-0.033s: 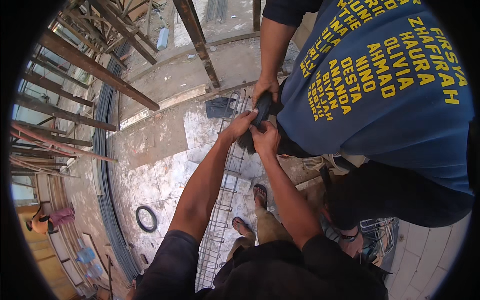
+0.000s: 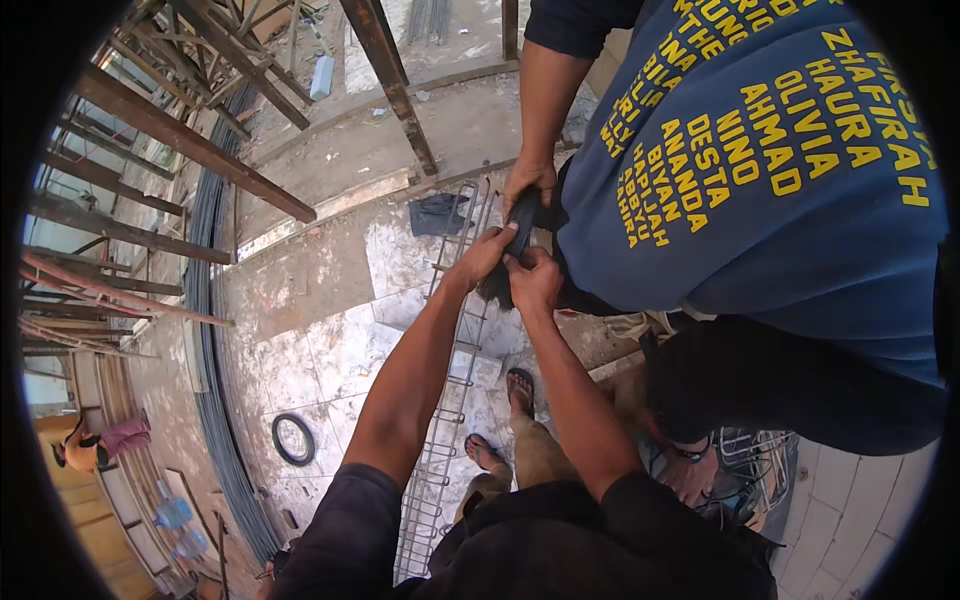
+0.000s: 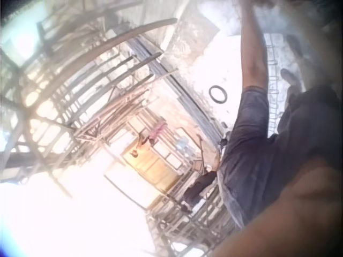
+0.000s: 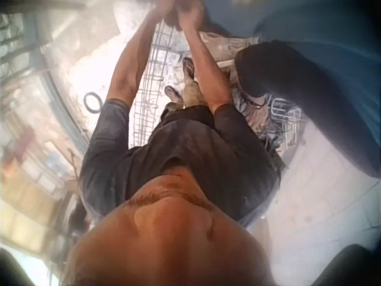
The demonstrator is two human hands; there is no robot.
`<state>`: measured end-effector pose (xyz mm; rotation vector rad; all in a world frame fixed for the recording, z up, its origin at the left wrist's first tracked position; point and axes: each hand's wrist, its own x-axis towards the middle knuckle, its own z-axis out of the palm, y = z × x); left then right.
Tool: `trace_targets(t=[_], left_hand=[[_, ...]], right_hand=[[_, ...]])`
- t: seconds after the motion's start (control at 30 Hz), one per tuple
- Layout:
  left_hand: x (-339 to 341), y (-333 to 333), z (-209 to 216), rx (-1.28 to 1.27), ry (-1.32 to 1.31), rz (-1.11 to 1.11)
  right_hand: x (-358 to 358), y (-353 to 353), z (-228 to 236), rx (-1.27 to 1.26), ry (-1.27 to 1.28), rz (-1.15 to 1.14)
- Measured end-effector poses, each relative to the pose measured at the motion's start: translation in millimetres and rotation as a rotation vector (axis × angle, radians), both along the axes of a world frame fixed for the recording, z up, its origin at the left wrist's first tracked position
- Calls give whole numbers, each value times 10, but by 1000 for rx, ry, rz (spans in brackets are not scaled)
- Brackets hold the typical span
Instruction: The person assembles a rebar cage by placing stirrups onto long bars and securing them with wire using pliers. The person measures the spacing with a tape measure, cuts lengths of wire, and twists the wire around the junctions to bind the steel structure together.
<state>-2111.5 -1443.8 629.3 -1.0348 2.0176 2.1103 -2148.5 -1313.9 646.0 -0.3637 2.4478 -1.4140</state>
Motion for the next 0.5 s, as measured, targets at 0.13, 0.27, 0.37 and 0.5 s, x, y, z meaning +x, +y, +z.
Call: trace_targets(t=[0.13, 0.27, 0.37, 0.5], left_hand=[[-34, 107, 16, 34, -8, 34], [-249, 241, -132, 26, -19, 155], [-215, 267, -199, 162, 28, 146], [136, 145, -292, 106, -19, 250]], right_hand=[[-80, 148, -304, -97, -34, -35], [-397, 403, -274, -362, -391, -13], [-381, 491, -203, -344, -439, 18], [-113, 387, -367, -324, -550, 73]])
